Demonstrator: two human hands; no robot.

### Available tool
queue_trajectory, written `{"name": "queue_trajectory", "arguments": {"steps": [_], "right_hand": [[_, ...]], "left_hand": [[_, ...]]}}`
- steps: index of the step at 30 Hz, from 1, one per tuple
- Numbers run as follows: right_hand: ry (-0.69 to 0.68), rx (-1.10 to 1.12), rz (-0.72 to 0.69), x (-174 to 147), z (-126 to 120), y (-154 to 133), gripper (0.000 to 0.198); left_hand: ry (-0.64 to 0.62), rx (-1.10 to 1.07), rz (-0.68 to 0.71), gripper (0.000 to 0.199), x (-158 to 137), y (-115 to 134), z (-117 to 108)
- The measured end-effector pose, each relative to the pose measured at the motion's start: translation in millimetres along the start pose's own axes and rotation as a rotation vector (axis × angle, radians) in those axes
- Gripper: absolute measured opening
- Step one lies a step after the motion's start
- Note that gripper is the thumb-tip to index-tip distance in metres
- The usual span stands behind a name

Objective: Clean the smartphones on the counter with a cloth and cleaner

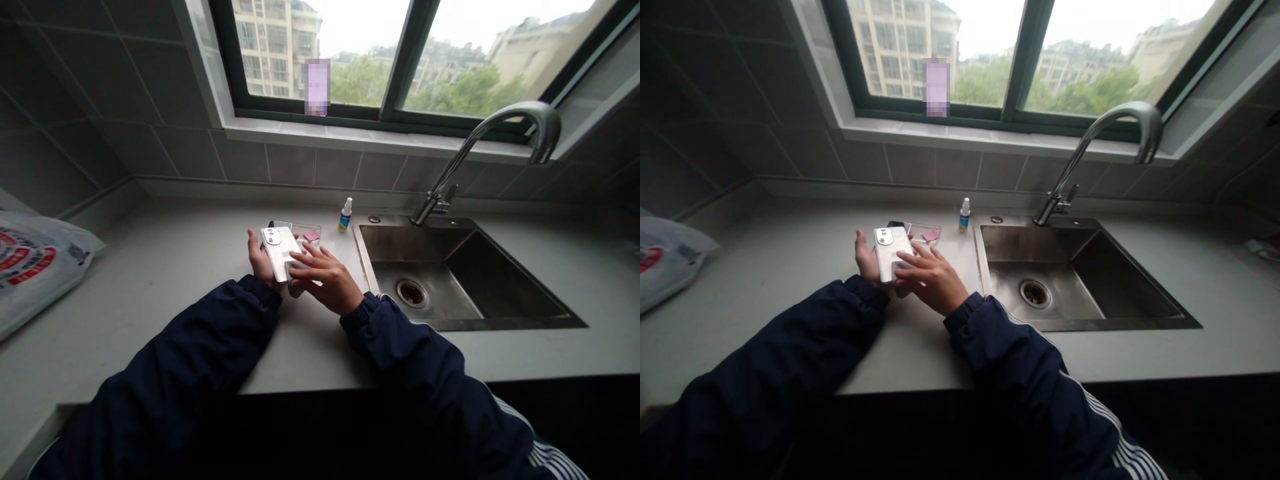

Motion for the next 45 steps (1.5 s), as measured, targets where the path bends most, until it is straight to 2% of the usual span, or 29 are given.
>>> {"name": "queue_trajectory", "arguments": {"steps": [3,8,11,16,21,25,29,31,34,39,42,45], "right_hand": [[-0.017,-0.023,0.029,0.1,1.1,4.9,0.023],[-0.161,-0.048,0.085,-1.6,14.0,1.0,0.047],[-0.177,-0.079,0.170,-2.4,14.9,5.6,0.053],[-0.043,-0.128,0.366,-4.8,2.5,27.3,0.056],[0.088,-0.142,0.455,-7.3,-10.8,40.3,0.060],[0.191,-0.061,0.460,-8.0,-21.3,43.1,0.056],[0.223,0.087,0.425,-5.9,-27.2,41.5,0.053],[0.225,0.127,0.415,-4.9,-28.7,41.1,0.052],[0.258,0.128,0.430,-5.5,-30.9,44.1,0.048],[0.296,0.040,0.477,-7.5,-31.9,52.0,0.041],[0.312,0.027,0.517,-8.9,-33.6,55.9,0.040],[0.360,0.042,0.550,-10.9,-39.0,58.0,0.039]], "left_hand": [[-0.010,-0.006,-0.025,0.093,4.1,-1.3,-1.2],[-0.043,-0.007,-0.094,0.092,-1.8,-14.3,4.0],[-0.125,0.023,-0.187,0.091,-12.0,-26.6,14.9],[-0.296,0.039,-0.357,0.080,-25.7,-41.4,31.9],[-0.285,0.270,-0.473,0.056,-25.2,-53.6,13.5],[-0.362,0.385,-0.534,0.051,-29.8,-60.8,4.8],[-0.612,0.488,-0.435,0.055,-40.8,-57.6,22.1],[-0.660,0.533,-0.366,0.056,-43.4,-53.4,27.8],[-0.638,0.560,-0.379,0.058,-42.8,-51.4,27.4],[-0.526,0.481,-0.573,0.058,-38.4,-55.0,17.2],[-0.466,0.413,-0.602,0.060,-34.5,-53.2,14.6],[-0.460,0.377,-0.642,0.065,-34.7,-53.5,14.1]]}}
Point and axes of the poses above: each hand's wrist, its own x-axis towards the middle knuckle, its own z-axis out of the palm, y = z × x, the point moved 8 cm from there along x, towards the middle knuckle
